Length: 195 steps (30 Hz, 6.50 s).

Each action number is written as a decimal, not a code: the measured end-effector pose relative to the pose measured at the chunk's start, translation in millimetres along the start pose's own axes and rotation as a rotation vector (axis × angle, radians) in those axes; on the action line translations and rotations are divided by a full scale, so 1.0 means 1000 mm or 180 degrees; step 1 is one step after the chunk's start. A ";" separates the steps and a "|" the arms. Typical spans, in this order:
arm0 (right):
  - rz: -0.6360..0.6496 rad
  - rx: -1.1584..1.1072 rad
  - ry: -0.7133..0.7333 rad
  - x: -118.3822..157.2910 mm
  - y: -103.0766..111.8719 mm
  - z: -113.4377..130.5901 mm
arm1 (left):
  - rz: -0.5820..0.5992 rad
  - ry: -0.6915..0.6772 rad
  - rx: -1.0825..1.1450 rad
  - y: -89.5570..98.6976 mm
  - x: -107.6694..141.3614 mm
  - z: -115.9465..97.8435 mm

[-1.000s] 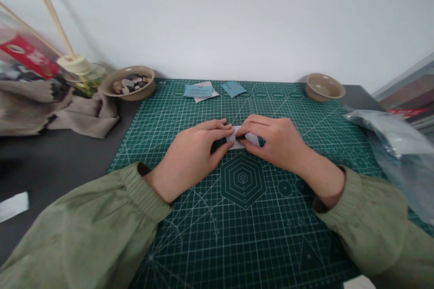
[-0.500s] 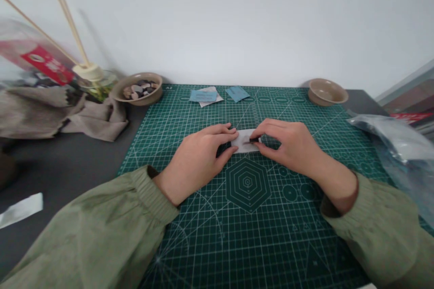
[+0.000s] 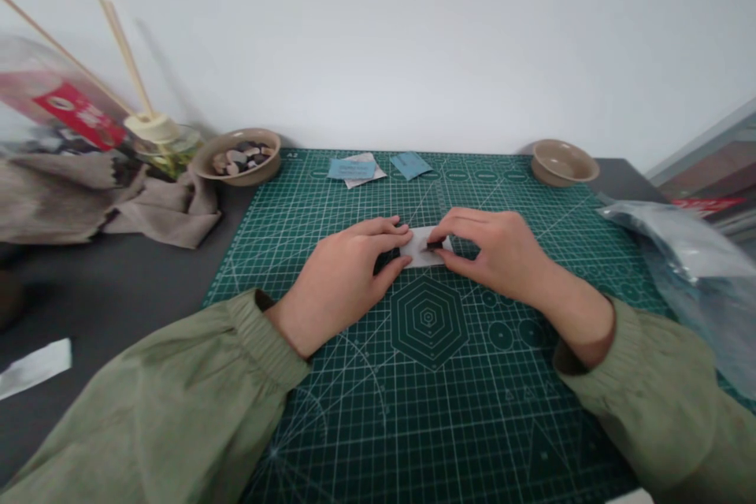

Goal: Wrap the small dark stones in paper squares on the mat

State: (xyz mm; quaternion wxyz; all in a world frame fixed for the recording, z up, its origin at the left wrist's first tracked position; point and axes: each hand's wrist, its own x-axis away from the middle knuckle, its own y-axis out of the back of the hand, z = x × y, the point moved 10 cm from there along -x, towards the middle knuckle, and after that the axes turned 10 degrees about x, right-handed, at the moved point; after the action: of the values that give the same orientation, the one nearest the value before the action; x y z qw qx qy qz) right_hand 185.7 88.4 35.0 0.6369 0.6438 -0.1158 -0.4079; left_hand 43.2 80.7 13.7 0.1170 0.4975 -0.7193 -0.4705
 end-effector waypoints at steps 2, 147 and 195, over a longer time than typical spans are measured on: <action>-0.0002 0.0034 -0.0063 0.000 0.000 -0.002 | -0.0011 -0.0016 0.0037 0.000 0.000 0.000; -0.0506 -0.0922 -0.0892 0.003 0.017 -0.011 | -0.0606 -0.0366 0.0972 0.033 -0.002 -0.023; -0.0232 -0.0528 -0.0532 -0.003 0.009 -0.023 | 0.0087 -0.0501 0.0194 0.001 -0.007 -0.009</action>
State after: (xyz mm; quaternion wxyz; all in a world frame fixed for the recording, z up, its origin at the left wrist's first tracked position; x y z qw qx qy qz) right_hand 202.5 106.2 40.8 0.6609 0.5565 -0.1108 -0.4912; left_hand 51.3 81.4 21.6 0.0514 0.4524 -0.7470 -0.4845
